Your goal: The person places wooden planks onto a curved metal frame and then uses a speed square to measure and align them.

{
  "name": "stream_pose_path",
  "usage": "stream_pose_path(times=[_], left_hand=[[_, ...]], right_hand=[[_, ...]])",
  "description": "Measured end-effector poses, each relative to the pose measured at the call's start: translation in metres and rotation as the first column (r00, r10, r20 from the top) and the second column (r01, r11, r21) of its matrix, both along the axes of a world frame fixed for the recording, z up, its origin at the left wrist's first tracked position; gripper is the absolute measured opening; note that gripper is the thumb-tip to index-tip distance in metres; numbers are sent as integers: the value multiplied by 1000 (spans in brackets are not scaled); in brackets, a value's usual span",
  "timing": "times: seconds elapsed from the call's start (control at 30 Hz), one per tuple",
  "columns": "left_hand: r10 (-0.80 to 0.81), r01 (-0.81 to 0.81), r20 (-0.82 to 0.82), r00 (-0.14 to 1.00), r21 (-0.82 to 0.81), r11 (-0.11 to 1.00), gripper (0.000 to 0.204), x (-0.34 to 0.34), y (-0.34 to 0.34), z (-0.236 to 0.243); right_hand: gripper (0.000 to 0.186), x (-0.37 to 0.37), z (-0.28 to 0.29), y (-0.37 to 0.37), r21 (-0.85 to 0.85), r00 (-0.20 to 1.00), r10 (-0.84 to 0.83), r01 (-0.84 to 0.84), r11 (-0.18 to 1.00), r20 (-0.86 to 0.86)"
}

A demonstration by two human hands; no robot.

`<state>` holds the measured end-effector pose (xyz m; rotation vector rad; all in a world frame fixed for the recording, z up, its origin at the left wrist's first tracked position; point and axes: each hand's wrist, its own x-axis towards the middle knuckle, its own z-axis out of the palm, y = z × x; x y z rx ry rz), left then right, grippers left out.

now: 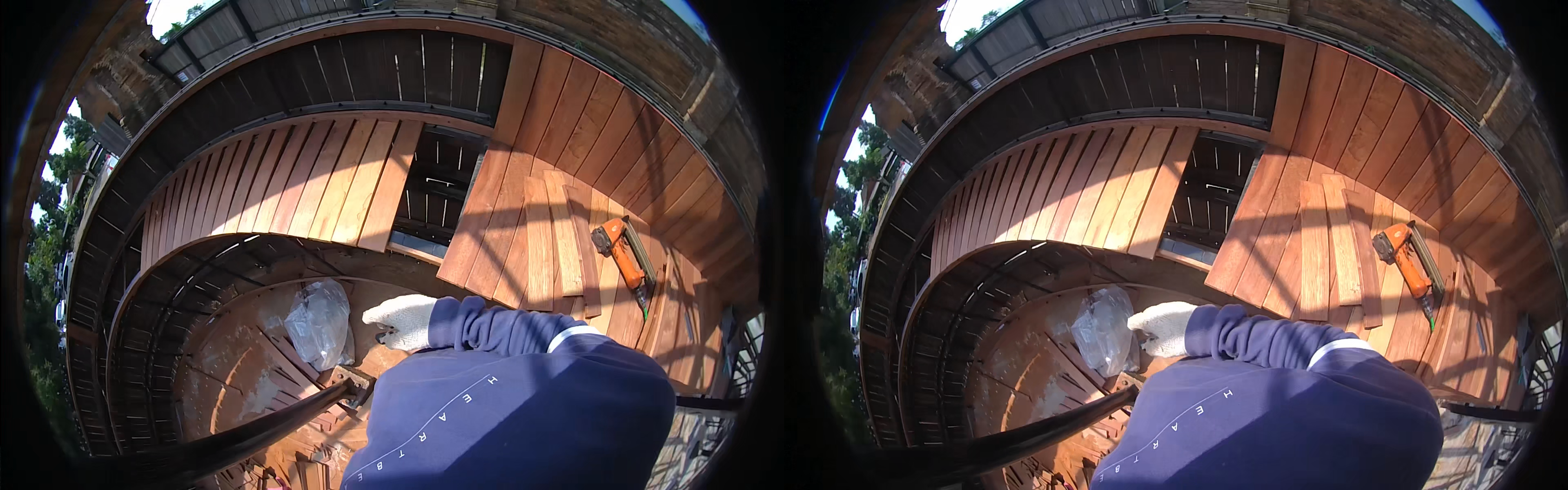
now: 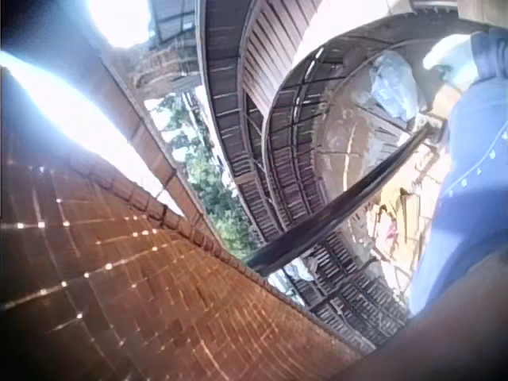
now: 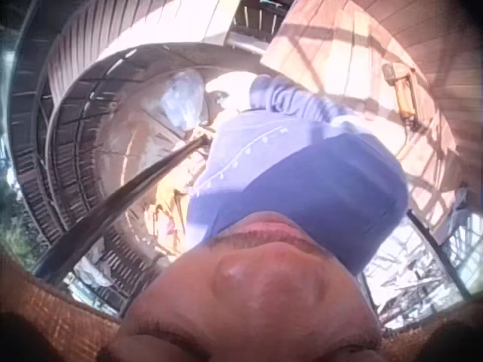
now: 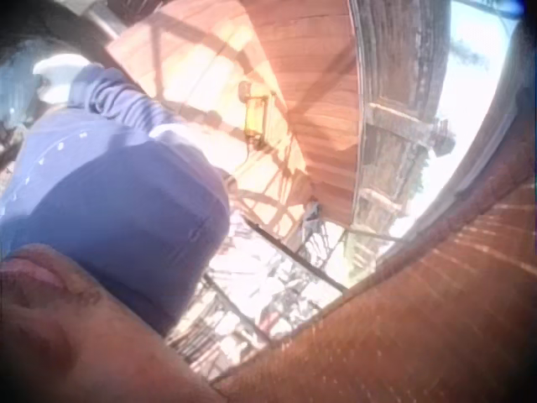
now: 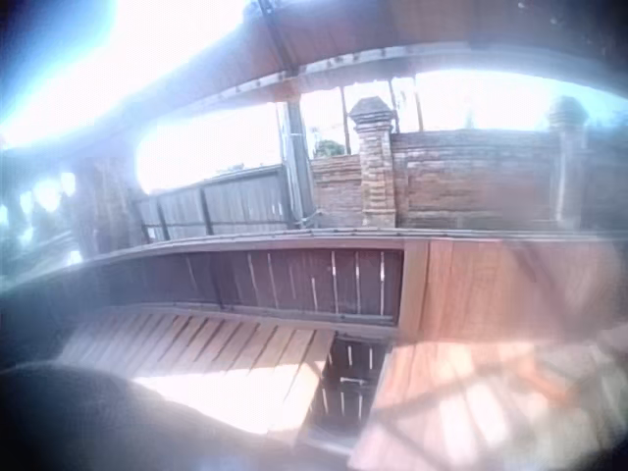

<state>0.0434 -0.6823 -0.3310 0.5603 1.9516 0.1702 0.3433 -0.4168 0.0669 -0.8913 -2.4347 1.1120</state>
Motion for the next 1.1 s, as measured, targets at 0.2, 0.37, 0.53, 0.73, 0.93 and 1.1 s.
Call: stream_pose_path(times=[0.2, 0.37, 0.53, 0.73, 0.93, 1.1], left_hand=[[-493, 493, 3, 870, 3, 870, 47, -9, 181, 35], [-729, 729, -16, 685, 20, 684, 45, 21, 270, 47], [-890, 890, -39, 455, 2, 455, 44, 90, 308, 49], [-999, 999, -25, 47, -16, 47, 45, 204, 279, 43], [-895, 895, -71, -441, 39, -444, 46, 362, 202, 58], [-671, 651, -179, -720, 163, -742, 48, 489, 82, 137]], right_hand=[[33, 30, -66, -23, -603, 895, -417, 246, 759, -160], [27, 85, -30, -99, -172, 672, -741, 732, 659, 22], [35, 121, -94, -218, -290, 162, -980, 938, 189, -115], [33, 139, -113, -334, -49, -81, -996, 996, -79, -23], [40, 176, -85, -416, -367, -189, -962, 896, -252, 197], [42, 229, -45, -518, -310, -475, -834, 778, -547, 280]])
